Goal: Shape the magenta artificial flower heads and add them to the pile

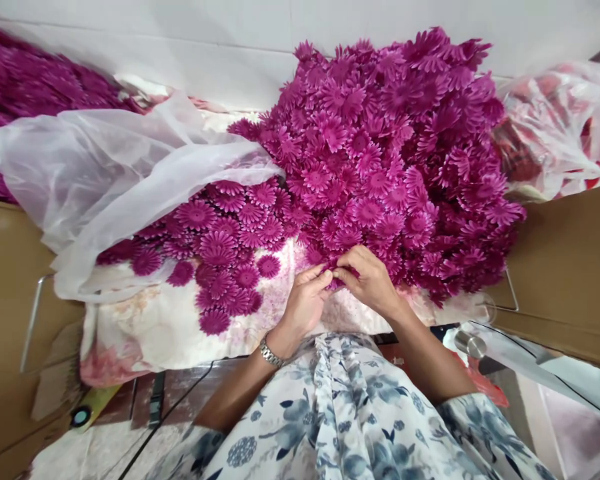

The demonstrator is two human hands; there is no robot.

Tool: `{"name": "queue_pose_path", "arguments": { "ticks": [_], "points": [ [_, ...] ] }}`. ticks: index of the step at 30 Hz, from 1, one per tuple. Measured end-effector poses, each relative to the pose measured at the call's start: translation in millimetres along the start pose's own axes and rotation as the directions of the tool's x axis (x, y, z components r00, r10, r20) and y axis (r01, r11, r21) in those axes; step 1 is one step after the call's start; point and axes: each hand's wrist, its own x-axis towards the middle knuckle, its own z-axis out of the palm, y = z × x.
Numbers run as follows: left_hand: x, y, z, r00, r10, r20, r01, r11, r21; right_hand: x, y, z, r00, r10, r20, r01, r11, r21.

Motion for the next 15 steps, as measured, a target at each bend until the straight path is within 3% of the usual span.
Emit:
{"name": "queue_pose_path", "arguments": {
  "ticks": [2,4,6,8,10,11,13,15],
  "points": [
    [0.2,0.7,-1.3,1.0,0.021,-0.019,-0.021,1.0,0.023,2.6,3.7,-4.0,0.999,0.012,-0.032,-0.012,1.0,0.021],
    [1.2,2.3,-3.1,0.999,0.034,-0.029,-0.033,0.999,0.036,6.9,13.7,-19.6,0.984,0.074,-0.16,-0.078,0.997,-0.017],
    [3.0,4.5,-5.0,0.998,0.045,-0.049,-0.044,0.999,0.03,12.2,28.4,-45.0,0.909,0.138,-0.394,-0.205,0.97,-0.133],
    [5.0,6.8,-5.9,0.996,0.051,-0.077,-0.051,0.999,0.01,17.5,42.3,-72.7,0.787,0.116,-0.606,-0.344,0.898,-0.274],
    [6.9,8.9,-4.6,0.994,0.054,-0.095,-0.056,0.998,-0.016,21.1,48.3,-90.3,0.749,0.065,-0.659,-0.397,0.841,-0.368],
    [7.6,9.8,-3.0,0.994,0.051,-0.093,-0.054,0.998,-0.026,21.7,46.8,-91.9,0.759,0.045,-0.65,-0.382,0.839,-0.387],
    [8.6,11.3,1.5,0.996,0.045,-0.075,-0.048,0.998,-0.04,20.0,35.9,-79.4,0.85,0.039,-0.525,-0.261,0.897,-0.356],
    [8.7,11.9,5.9,0.998,0.035,-0.052,-0.038,0.998,-0.057,14.9,19.9,-52.9,0.971,0.041,-0.236,-0.092,0.973,-0.212]
  ]
}}
